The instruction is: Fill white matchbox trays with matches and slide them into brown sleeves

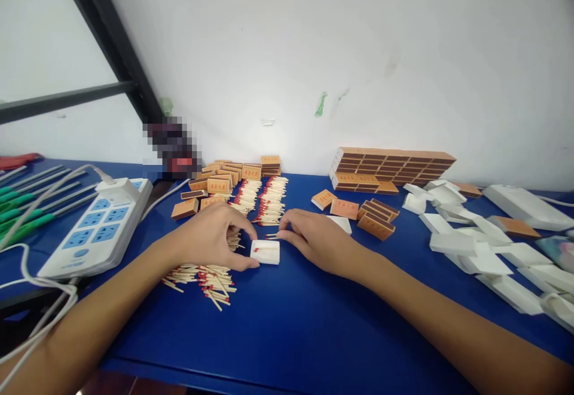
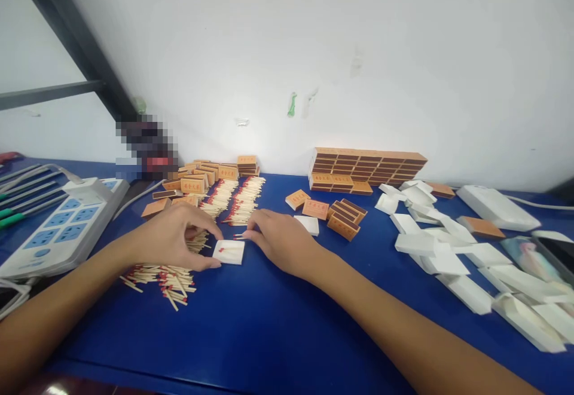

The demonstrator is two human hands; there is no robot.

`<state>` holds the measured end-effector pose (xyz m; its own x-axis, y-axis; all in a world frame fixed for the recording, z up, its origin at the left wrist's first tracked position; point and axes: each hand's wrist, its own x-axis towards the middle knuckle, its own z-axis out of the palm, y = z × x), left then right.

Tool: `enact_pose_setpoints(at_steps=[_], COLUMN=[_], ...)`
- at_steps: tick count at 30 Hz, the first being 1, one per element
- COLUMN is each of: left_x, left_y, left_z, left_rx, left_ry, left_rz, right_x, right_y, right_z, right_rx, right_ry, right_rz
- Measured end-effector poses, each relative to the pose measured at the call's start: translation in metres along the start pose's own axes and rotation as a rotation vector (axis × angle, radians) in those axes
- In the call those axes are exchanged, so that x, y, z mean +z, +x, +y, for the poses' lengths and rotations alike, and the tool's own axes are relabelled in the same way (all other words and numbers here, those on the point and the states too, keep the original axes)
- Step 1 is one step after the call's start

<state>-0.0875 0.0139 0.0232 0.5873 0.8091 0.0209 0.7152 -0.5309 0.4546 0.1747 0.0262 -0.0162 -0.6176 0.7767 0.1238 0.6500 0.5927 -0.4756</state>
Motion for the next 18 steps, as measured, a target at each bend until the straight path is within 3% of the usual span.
enact_pose_setpoints(at_steps=[6,12,14,18], left_x=[0.002,0.011,0.013,0.012], left_y=[0.000,0.001,0.001,0.000], left_z=[0.001,0.005,0.005,0.003], left_rx=[0.028,0.087,0.109,0.147], left_ry=[0.013,0.083,0.120,0.183], left_rz=[-0.006,0.108,0.144,0.192], right_x=[-0.002,-0.003,-0.003,0.002], right_y=[0.001,0.003,0.000,-0.006], right_z=[0.003,0.001,-0.007,-0.021], right_rx=[0.027,0.129,0.105,-0.014], right_ry=[0.001,-0.018,0.004,0.050], right_rz=[-0.049,0.088,0.128,0.053])
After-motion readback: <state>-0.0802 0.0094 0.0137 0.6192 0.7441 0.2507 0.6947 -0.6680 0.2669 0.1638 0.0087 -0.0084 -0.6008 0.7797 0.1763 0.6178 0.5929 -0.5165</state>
